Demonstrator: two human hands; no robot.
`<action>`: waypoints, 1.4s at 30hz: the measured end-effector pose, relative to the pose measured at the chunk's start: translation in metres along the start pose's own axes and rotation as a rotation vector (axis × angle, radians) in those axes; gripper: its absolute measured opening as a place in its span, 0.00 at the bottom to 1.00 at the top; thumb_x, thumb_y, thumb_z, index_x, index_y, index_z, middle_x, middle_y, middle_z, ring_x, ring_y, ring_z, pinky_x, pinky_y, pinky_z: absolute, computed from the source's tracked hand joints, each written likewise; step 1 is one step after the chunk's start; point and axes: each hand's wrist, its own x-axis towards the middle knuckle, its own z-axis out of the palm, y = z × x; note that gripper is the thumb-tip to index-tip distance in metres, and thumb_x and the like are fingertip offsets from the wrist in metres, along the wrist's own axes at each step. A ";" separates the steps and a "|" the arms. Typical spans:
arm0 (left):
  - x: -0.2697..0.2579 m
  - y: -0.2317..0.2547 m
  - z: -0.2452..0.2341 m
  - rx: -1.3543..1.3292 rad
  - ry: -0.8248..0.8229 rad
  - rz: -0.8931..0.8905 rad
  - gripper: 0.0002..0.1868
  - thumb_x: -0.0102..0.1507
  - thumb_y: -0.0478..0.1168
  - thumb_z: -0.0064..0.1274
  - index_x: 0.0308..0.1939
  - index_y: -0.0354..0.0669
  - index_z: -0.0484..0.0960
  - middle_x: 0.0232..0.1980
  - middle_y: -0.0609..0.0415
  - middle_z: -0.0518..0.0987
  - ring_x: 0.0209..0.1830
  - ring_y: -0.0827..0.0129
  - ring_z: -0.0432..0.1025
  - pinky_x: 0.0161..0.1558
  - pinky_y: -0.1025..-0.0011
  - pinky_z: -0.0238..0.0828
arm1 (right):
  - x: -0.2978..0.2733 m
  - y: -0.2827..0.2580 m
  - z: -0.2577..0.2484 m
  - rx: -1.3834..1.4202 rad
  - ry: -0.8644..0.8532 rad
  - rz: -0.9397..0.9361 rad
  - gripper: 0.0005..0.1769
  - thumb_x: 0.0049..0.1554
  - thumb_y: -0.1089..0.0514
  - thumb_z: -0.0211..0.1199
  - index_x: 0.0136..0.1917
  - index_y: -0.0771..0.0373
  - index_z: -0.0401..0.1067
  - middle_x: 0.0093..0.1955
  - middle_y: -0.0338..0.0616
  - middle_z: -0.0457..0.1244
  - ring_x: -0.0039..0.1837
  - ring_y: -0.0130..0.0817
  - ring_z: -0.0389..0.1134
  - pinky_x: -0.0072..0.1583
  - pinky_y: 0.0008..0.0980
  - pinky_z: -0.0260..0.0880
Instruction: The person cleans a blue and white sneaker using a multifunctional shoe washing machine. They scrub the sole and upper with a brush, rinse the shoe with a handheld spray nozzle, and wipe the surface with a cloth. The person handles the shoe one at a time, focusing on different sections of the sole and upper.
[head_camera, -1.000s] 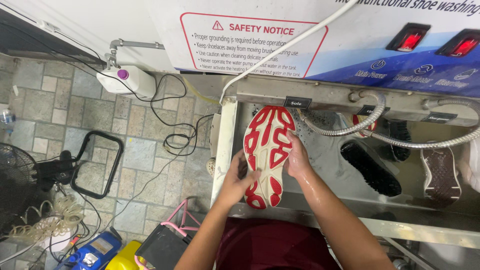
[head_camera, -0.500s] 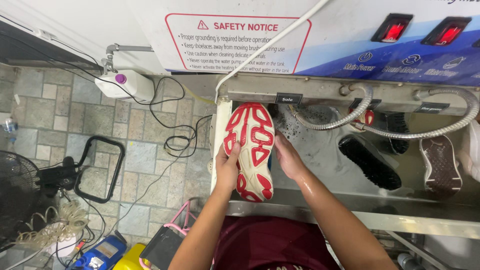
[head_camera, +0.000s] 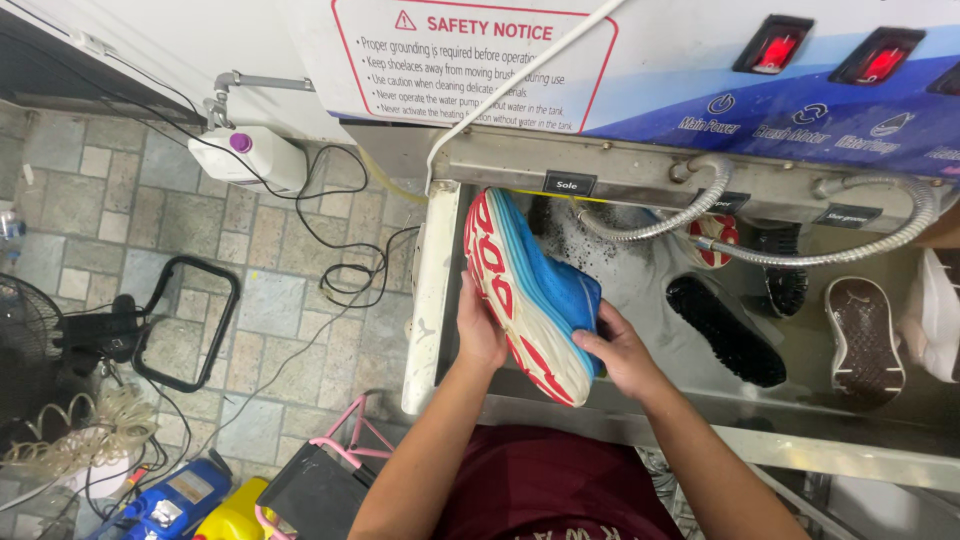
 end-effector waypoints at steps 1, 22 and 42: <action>-0.002 -0.005 -0.001 0.023 -0.017 -0.004 0.39 0.71 0.65 0.34 0.75 0.40 0.63 0.72 0.45 0.71 0.71 0.55 0.67 0.71 0.54 0.62 | -0.002 -0.004 -0.006 0.034 0.001 0.006 0.32 0.58 0.59 0.65 0.73 0.66 0.63 0.67 0.45 0.64 0.66 0.31 0.65 0.68 0.36 0.63; -0.034 -0.004 -0.060 0.456 -0.084 0.081 0.49 0.54 0.43 0.62 0.77 0.36 0.57 0.70 0.41 0.70 0.71 0.52 0.64 0.71 0.57 0.61 | -0.040 -0.083 -0.026 -0.593 -0.256 -0.417 0.21 0.53 0.59 0.73 0.58 0.65 0.72 0.66 0.49 0.65 0.66 0.39 0.68 0.66 0.36 0.66; -0.152 0.208 0.008 1.549 -0.281 0.712 0.55 0.38 0.52 0.75 0.65 0.38 0.67 0.61 0.45 0.74 0.57 0.56 0.71 0.59 0.64 0.66 | -0.037 -0.040 0.067 -0.131 0.072 0.047 0.42 0.49 0.54 0.69 0.73 0.70 0.61 0.64 0.50 0.65 0.61 0.40 0.66 0.63 0.42 0.68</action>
